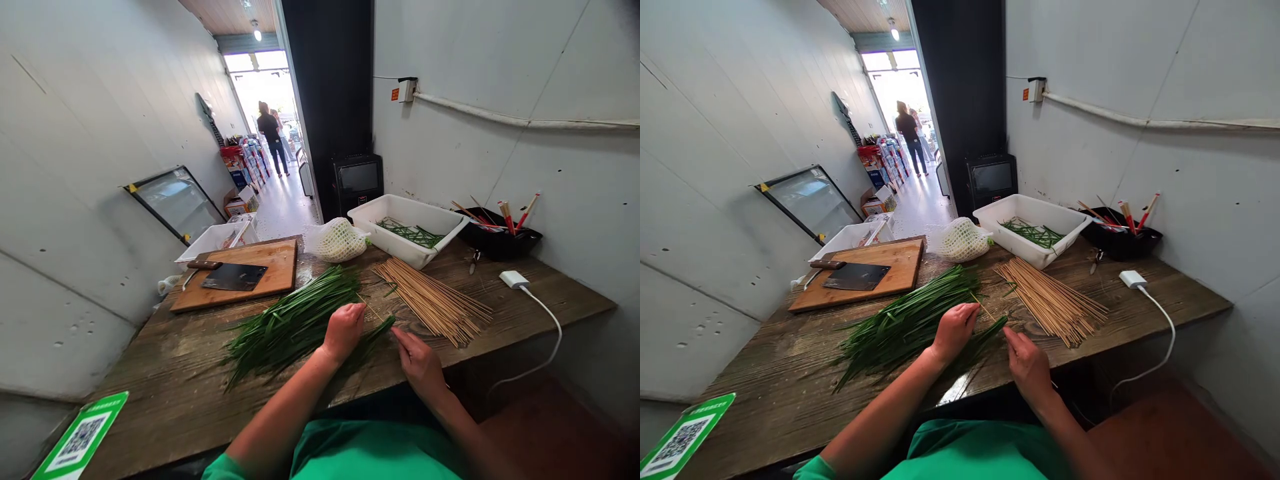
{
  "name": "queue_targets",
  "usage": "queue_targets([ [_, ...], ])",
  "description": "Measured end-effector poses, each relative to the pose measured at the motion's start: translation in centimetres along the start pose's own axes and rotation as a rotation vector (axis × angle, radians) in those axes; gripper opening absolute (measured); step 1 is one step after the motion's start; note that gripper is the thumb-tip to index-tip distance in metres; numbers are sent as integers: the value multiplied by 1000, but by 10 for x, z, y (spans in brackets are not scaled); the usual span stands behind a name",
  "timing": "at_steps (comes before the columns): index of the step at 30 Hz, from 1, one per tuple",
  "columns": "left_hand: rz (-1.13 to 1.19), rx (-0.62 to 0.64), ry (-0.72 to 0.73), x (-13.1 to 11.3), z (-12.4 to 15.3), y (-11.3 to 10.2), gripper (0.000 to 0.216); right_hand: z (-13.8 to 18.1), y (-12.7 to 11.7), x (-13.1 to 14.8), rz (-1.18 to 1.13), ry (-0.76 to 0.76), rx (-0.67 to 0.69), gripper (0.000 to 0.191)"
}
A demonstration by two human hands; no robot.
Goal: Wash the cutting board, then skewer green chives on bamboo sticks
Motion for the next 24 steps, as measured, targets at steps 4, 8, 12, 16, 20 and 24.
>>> queue_targets([
  [4, 57, 108, 37, -15, 4, 11, 26, 1, 0, -4, -28, 20, -23, 35],
  [8, 73, 227, 136, -32, 9, 19, 27, 1, 0, -3, -23, 1, -31, 35],
  [12, 68, 206, 158, -33, 7, 9, 26, 0, -2, -1, -30, 6, -33, 36],
  [16, -103, -17, -118, -1, 1, -28, 22, 0, -2, -2, -49, 15, -24, 35],
  [20, -254, 61, -281, 19, 1, -38, 18, 1, -1, -4, -46, 23, -18, 35],
  [24, -328, 230, -321, 19, 3, -23, 11, 2, 0, -5, -35, 26, -19, 35],
])
Point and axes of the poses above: each hand's wrist, its own z-axis away from the middle knuckle, its own y-axis out of the palm, x = y × z, the point moved 8 cm from there along -z, towards the middle knuckle, and after that the axes turned 9 degrees about x, right-handed, at the moved point
